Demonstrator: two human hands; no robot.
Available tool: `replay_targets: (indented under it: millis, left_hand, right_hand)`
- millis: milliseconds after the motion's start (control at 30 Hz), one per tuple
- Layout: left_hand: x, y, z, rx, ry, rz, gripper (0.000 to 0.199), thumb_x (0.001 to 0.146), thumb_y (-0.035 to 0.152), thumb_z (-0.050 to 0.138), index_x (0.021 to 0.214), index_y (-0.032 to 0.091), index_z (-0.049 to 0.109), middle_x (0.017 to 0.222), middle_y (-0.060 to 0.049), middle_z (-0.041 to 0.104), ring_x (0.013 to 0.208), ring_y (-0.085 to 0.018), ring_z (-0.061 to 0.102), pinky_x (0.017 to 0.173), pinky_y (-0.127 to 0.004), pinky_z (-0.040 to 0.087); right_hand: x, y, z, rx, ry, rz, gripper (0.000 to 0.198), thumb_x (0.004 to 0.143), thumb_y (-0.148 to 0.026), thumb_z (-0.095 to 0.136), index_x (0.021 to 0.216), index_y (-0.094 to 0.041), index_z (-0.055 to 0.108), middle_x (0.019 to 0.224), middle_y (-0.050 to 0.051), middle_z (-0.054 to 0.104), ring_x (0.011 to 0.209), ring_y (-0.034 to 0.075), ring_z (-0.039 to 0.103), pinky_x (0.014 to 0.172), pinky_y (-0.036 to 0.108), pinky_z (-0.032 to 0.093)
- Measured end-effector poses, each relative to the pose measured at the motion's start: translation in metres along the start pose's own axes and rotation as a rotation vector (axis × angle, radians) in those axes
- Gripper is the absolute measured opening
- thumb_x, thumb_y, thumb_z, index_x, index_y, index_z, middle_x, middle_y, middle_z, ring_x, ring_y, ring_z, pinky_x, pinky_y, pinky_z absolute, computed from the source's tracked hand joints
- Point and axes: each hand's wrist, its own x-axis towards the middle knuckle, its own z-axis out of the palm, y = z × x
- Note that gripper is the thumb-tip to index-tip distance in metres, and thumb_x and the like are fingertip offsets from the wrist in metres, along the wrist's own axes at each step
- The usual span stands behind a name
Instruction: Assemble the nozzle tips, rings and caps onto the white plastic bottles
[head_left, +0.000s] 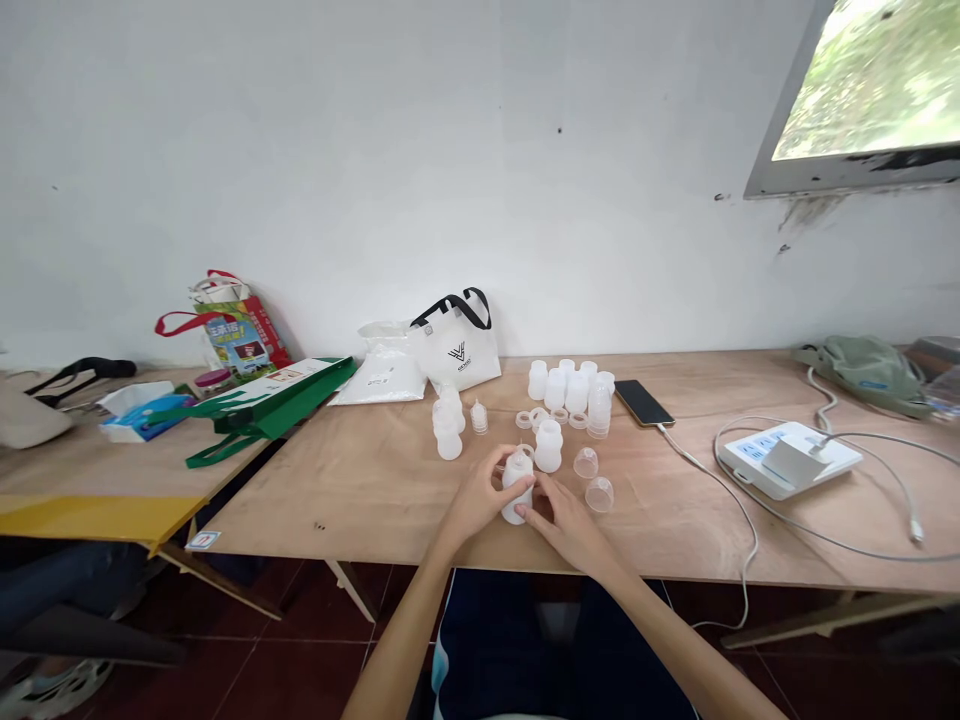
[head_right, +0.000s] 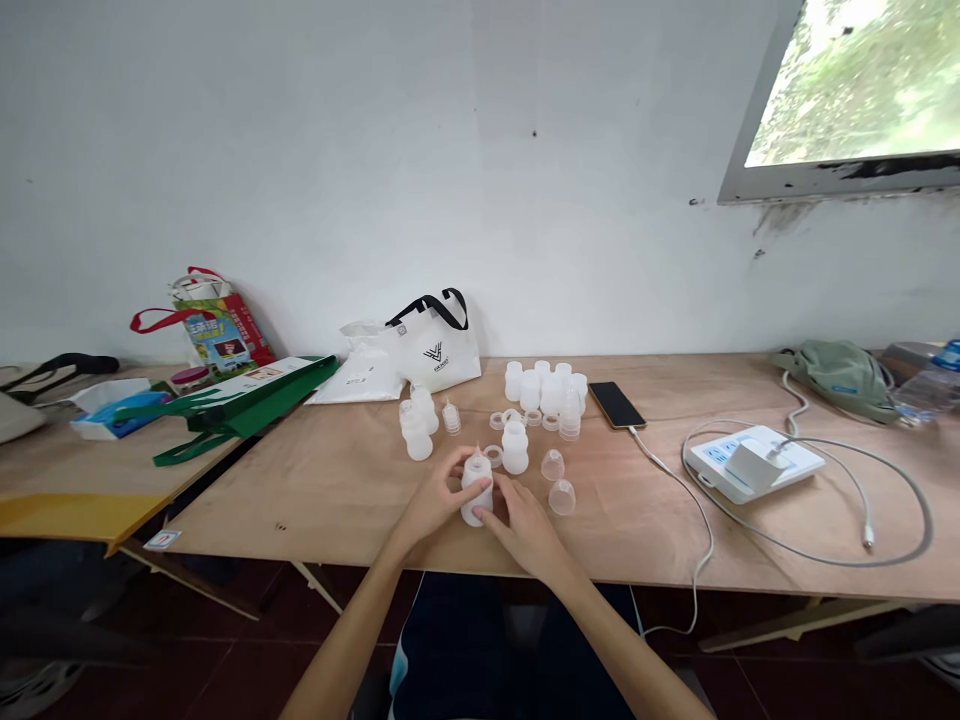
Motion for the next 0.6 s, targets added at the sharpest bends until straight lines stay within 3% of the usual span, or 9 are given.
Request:
replay_targets:
  millis: [133,333,600]
  left_hand:
    - [0.003,-0.017,0.003,0.078,0.100,0.029,0.035,0.091,0.041,0.066,0.120,0.022,0.058,0.117,-0.005,0.071,0.104,-0.022,0.068,0.092,-0.035,0.055]
    - [0.004,-0.028,0.007,0.168,0.037,-0.017,0.070,0.083,0.032,0.074,0.145,0.024,0.042,0.140,-0.009,0.061,0.125,-0.029,0.061,0.102,-0.041,0.050]
    - [0.003,-0.026,0.011,0.192,-0.072,-0.107,0.044,0.088,0.044,0.068,0.126,0.023,0.058,0.118,-0.007,0.071,0.107,-0.029,0.066,0.093,-0.040,0.052]
  right_hand:
    - [0.000,0.003,0.001,-0.007,0.029,-0.028,0.039,0.098,-0.035,0.056,0.136,-0.030,0.051,0.135,0.006,0.065,0.121,0.026,0.063,0.103,0.046,0.050]
    - [0.001,0.004,0.003,-0.095,0.033,-0.034,0.031,0.099,-0.030,0.053,0.129,-0.029,0.053,0.130,0.005,0.067,0.116,0.025,0.064,0.101,0.046,0.050]
    - [0.002,0.007,-0.014,-0.251,-0.110,-0.109,0.023,0.099,-0.027,0.053,0.121,-0.027,0.057,0.125,0.006,0.068,0.115,0.027,0.063,0.100,0.047,0.048]
